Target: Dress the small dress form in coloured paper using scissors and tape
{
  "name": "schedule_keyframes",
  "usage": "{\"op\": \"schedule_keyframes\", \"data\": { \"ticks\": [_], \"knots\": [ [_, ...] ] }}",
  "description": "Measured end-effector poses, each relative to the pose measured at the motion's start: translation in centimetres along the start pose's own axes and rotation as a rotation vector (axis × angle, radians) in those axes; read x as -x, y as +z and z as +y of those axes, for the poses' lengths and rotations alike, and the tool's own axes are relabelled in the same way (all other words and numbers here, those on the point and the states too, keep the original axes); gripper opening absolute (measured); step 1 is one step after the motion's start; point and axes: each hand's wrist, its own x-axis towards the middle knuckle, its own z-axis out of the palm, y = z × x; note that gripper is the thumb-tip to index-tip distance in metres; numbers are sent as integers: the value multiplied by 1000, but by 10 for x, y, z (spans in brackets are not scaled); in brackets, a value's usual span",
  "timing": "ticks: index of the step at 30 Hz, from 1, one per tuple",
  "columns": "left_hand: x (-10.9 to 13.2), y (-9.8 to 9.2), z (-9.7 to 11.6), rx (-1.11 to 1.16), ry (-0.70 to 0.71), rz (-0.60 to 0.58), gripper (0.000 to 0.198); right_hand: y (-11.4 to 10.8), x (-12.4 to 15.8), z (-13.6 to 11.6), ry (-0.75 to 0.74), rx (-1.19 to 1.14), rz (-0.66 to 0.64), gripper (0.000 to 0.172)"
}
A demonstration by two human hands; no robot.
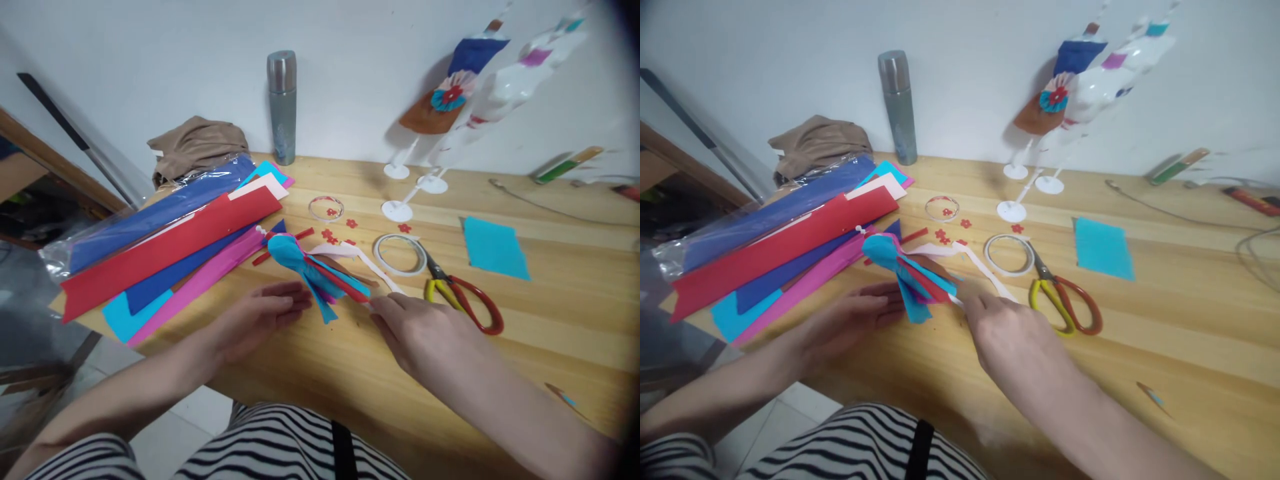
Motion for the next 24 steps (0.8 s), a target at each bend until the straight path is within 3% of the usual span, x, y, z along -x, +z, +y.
{"op": "schedule_keyframes", "data": {
  "ticks": [3, 8, 16, 24],
  "knots": [
    [6, 7, 3, 132, -156, -32, 40, -1, 0, -6, -62, 131, 153, 30],
    [10, 14, 6, 217, -149, -55, 34, -3, 0, -13, -80, 186, 190, 32],
    [11, 14, 5, 200, -170, -37, 31, 3, 0, -15, -81, 202, 128, 28],
    [17, 10, 6, 166, -322, 21, 43, 12, -1, -19, 18, 188, -129, 23]
  ]
}}
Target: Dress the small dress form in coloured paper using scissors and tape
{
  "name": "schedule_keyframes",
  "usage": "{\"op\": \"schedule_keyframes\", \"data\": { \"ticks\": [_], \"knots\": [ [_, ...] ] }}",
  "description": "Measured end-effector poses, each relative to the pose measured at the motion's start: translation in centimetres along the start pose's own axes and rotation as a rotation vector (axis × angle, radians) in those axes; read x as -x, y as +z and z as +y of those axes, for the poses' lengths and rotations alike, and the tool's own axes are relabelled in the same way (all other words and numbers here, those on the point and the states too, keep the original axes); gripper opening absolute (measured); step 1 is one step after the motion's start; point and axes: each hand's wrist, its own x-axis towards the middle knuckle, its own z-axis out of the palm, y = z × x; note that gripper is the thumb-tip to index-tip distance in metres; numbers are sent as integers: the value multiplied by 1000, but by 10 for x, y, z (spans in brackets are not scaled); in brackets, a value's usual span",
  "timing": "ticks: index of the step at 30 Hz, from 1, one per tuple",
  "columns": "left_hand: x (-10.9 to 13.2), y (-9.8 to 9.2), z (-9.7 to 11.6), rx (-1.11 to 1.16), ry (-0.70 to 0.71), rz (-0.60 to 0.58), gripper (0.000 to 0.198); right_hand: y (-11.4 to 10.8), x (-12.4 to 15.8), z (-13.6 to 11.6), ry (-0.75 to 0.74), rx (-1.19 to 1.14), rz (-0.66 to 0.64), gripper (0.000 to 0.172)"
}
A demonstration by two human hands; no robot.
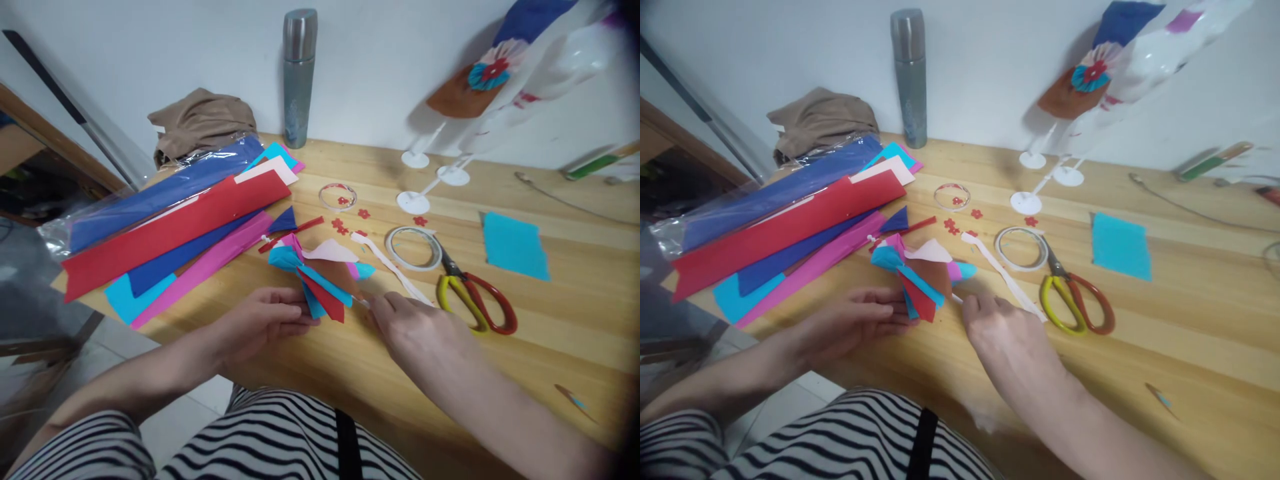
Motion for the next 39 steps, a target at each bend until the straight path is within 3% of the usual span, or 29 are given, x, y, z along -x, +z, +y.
{"op": "schedule_keyframes", "data": {
  "ticks": [4, 10, 13, 15, 20, 22, 27, 31, 35, 39],
  "knots": [
    [-1, -5, -1, -19, -3, -4, 40, 1, -1, 1, -19, -18, -50, 21],
    [-1, -11, -2, -79, -43, -6, 37, 3, 0, -1, 1, -2, 10, 21],
    [-1, -15, -2, -229, 5, 5, 30, 2, 0, 0, -16, 1, 44, 24],
    [-2, -17, 0, -387, 140, 55, 28, 0, 0, 0, -28, -1, 63, 27],
    [-11, -15, 17, -943, 699, 302, 20, -2, 0, -2, -57, -15, 92, 27],
    [-15, -14, 25, -1168, 805, 318, 20, -3, -1, -3, -54, -5, 72, 27],
    [-19, -11, 39, -1502, 803, 228, 26, -3, -2, -3, -34, 10, -46, 23],
    [-21, -10, 42, -1636, 806, 232, 30, -1, -1, -2, -21, -5, -110, 23],
    [-24, -8, 46, -1592, 808, 244, 22, 0, -1, -2, -48, -30, -132, 27],
    [-29, -2, 58, -1487, 677, 207, 11, 0, -3, -3, -88, -45, -51, 30]
  ]
}}
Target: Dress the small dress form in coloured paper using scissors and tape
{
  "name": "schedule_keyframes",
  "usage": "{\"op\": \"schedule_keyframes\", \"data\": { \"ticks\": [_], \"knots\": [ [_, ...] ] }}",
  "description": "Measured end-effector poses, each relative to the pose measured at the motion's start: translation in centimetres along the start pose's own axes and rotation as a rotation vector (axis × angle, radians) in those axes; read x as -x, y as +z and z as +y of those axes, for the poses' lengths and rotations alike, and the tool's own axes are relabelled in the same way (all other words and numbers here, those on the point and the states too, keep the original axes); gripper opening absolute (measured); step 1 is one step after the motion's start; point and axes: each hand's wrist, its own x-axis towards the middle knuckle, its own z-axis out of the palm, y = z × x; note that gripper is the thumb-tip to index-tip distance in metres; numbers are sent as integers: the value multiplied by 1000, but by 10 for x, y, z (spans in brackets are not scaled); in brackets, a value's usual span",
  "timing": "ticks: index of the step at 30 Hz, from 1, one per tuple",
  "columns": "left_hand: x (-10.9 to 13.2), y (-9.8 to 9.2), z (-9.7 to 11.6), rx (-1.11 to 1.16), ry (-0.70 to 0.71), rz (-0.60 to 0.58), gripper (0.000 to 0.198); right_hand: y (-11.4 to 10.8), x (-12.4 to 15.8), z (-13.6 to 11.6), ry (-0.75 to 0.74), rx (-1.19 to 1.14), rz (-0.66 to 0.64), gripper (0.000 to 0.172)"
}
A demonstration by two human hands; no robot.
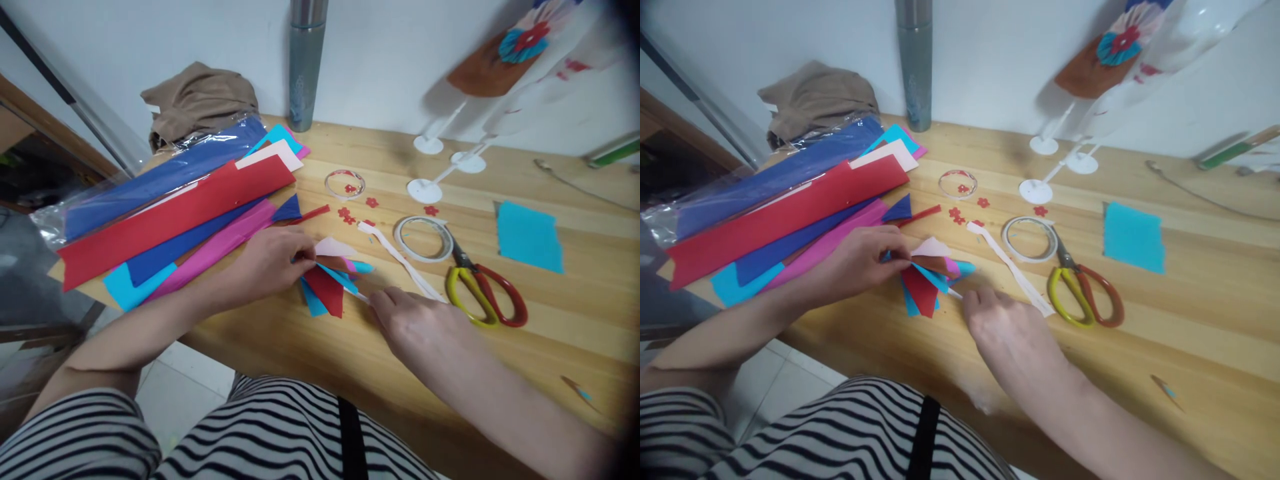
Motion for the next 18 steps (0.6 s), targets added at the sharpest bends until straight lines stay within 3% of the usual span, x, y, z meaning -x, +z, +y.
{"op": "schedule_keyframes", "data": {
  "ticks": [4, 9, 13, 18],
  "knots": [
    [-15, -8, 1, 71, -92, -132, 8, 3, 0, 1, -71, -10, 169, 30],
    [-26, -11, -6, 170, -115, -253, 11, 0, 2, 2, -36, -52, 217, 25],
    [-26, -12, -10, 256, -105, -287, 11, -12, -6, -2, 33, -103, 316, 40],
    [-24, -11, -10, 283, -92, -282, 11, -17, -27, -9, 15, -191, 320, 33]
  ]
}}
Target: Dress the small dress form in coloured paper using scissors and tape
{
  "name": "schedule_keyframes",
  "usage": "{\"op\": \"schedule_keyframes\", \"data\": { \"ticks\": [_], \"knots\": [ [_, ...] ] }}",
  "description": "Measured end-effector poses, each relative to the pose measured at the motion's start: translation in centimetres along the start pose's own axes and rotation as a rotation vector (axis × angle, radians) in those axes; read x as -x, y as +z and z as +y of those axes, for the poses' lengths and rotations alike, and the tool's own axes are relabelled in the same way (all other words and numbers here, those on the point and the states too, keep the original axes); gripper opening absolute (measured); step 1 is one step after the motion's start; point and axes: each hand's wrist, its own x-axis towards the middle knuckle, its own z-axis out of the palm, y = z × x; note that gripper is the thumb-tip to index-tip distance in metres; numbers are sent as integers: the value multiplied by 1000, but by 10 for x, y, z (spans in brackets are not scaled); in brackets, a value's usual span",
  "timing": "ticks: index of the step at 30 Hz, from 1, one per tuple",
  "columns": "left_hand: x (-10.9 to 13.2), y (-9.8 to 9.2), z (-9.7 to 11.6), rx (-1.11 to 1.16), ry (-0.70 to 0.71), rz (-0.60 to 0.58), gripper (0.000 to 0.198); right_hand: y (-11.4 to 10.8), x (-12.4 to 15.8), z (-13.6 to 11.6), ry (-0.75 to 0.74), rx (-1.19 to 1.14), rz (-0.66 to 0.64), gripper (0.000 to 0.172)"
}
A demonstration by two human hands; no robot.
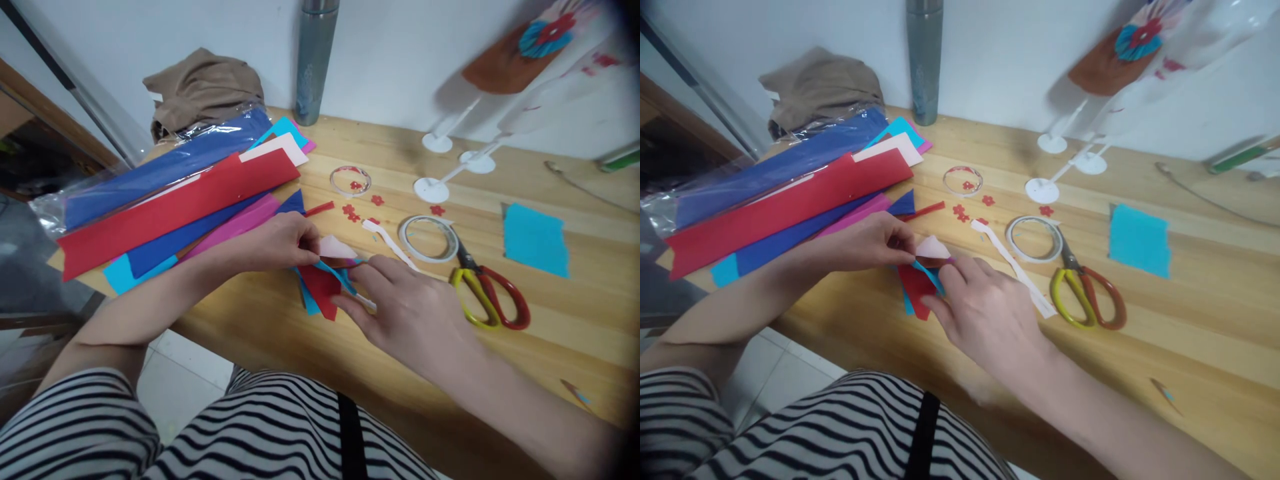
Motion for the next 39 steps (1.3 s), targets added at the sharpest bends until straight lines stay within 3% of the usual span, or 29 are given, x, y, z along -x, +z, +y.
{"op": "schedule_keyframes", "data": {
  "ticks": [4, 9, 13, 18, 30, 39],
  "knots": [
    [3, -1, -2, 19, 4, 30, 6, 10, -8, 5, 80, -144, -57, 24],
    [13, 0, -3, -58, 51, 113, 30, 14, -13, 11, 239, -421, -129, 20],
    [16, 7, -4, -176, 110, 168, 26, 11, -18, 12, 372, -576, -189, 18],
    [12, 14, -7, -251, 128, 133, 15, 10, -21, 15, 472, -769, -238, 24],
    [11, 18, -12, -149, 236, 69, 13, 18, -18, 19, 575, -893, -247, 22],
    [9, 26, -9, -241, 190, 125, 9, 24, -18, 21, 631, -1027, -255, 31]
  ]
}}
